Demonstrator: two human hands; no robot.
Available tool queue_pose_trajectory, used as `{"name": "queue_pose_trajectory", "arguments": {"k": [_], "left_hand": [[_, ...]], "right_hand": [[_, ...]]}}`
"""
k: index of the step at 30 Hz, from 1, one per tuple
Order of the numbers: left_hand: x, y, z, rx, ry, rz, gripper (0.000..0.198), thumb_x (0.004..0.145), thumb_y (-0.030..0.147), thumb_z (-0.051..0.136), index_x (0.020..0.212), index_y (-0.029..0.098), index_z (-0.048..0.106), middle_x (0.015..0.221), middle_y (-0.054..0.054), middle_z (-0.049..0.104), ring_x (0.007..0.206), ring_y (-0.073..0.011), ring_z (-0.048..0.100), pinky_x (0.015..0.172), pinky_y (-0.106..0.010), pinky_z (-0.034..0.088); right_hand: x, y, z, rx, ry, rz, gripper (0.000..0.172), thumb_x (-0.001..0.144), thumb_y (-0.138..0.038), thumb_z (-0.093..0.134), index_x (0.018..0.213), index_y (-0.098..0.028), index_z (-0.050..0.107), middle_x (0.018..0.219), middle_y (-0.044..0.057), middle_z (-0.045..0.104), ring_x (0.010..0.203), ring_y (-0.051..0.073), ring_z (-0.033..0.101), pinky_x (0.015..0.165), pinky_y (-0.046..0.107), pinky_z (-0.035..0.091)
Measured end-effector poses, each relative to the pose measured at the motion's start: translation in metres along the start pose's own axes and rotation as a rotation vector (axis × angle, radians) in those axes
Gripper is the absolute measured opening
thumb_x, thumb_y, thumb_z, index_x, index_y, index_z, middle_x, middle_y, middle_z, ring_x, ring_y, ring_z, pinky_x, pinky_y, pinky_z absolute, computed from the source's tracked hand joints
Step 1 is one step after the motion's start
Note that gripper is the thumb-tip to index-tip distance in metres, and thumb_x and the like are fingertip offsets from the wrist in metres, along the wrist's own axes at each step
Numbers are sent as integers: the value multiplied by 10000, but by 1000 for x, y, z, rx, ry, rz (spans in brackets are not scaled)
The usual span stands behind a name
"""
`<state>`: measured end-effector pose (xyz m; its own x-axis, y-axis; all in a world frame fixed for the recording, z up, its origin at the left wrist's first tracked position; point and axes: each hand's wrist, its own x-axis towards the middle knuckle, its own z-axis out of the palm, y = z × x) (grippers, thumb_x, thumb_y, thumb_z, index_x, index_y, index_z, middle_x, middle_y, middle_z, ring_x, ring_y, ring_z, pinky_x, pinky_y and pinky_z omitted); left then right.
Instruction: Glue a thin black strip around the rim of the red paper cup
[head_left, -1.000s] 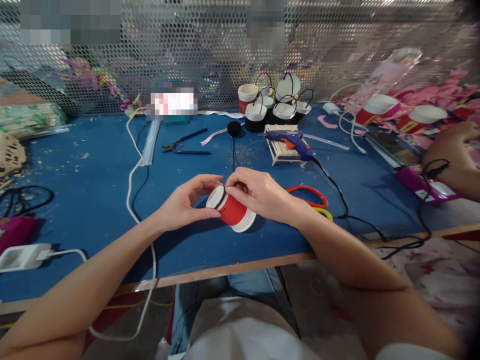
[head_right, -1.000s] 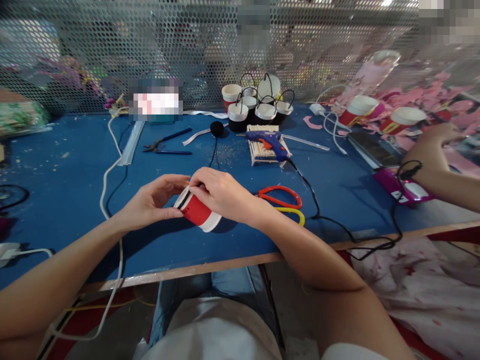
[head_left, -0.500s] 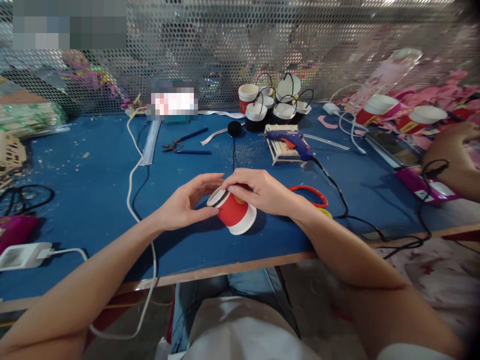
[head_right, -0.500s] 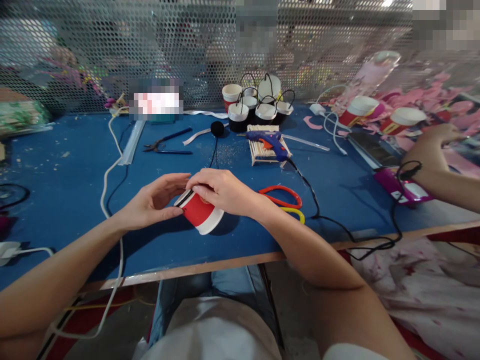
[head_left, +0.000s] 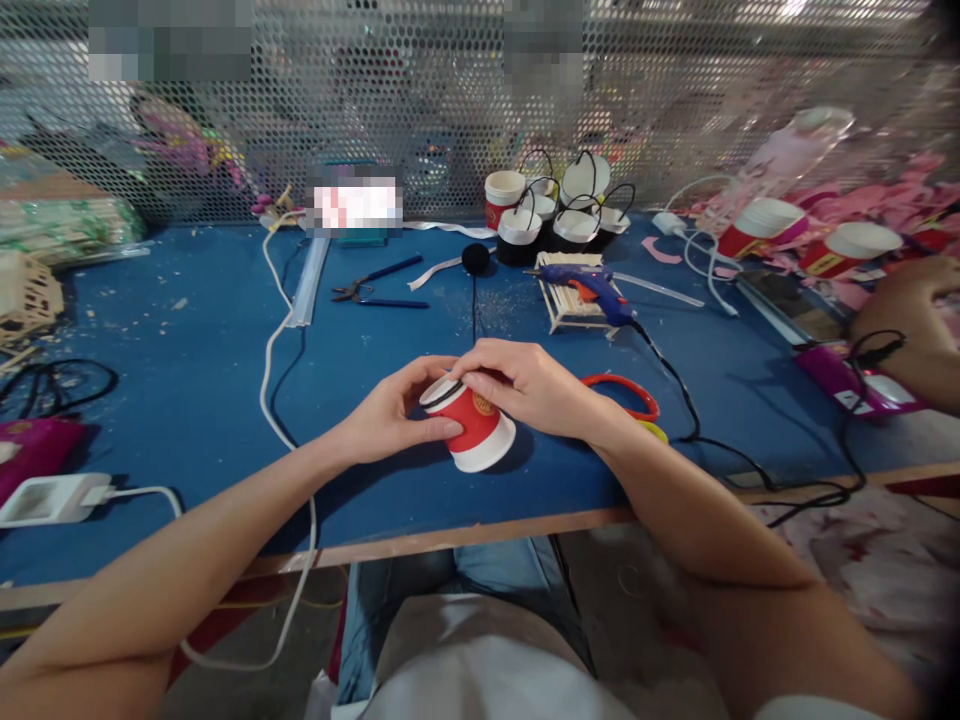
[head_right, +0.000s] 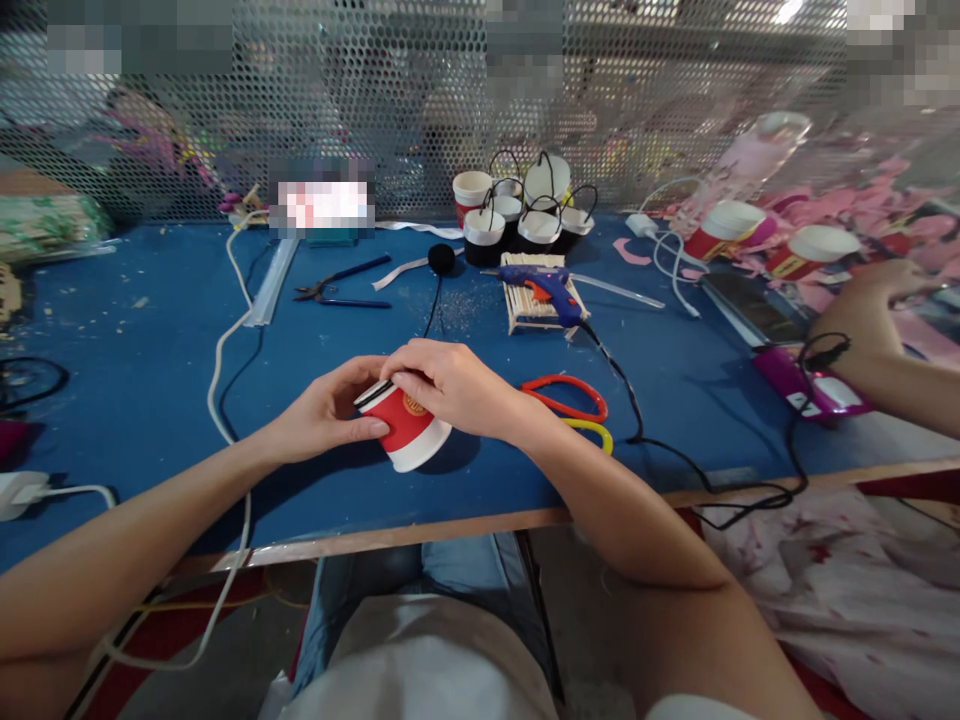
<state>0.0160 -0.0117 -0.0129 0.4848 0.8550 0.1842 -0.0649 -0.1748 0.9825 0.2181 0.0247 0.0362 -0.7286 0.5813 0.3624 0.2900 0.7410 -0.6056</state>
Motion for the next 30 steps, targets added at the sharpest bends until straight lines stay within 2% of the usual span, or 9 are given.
{"name": "queue_pose_trajectory", "arguments": {"k": [4,8,13,20,26,30], "left_hand": [[1,5,-1,-1,-31,15,609,708,172,740,1257,240,486,1187,-73,587,1105,-211,559,957,-346,446],[2,8,-3,1,-22,-4,639,704,191,744,1278,238,469,1143,-80,603,1093,-223,566,944,-360,449],[2,9,-2,-16,-5,-31,637,718,235,734,1292,251,457,1214,-89,570,1073,-230,581,929,-371,456],[3,10,1,63,52,-17,566,731,254,724,1244,222,487,1101,-73,599,1039,-211,578,922,-366,443],[4,9,4,25,43,-15,575,721,245,731,1242,215,492,1116,-77,602,1042,-219,582,921,-378,451],[3,8,1,75,33,9,599,725,254,730,1265,222,471,1130,-86,600,1064,-226,581,931,-389,455]], "right_hand": [[-2,-3,0,-47,24,-46,187,904,-142,444,944,-185,622,895,42,653,801,128,603,704,260,470],[-3,-3,3,-93,55,-74,173,910,-153,441,932,-188,609,885,48,646,817,142,599,723,281,481],[-3,-2,6,-110,76,-101,186,914,-133,426,949,-171,604,875,57,626,805,137,586,718,275,480],[-4,-4,6,-134,82,-91,195,913,-125,420,949,-160,608,868,61,630,782,134,583,702,267,468],[-5,-4,3,-106,68,-100,109,882,-149,513,931,-167,609,832,31,642,730,112,574,649,233,451],[-5,-3,3,-113,84,-123,116,892,-149,504,917,-169,615,825,29,645,730,109,576,640,228,449]]}}
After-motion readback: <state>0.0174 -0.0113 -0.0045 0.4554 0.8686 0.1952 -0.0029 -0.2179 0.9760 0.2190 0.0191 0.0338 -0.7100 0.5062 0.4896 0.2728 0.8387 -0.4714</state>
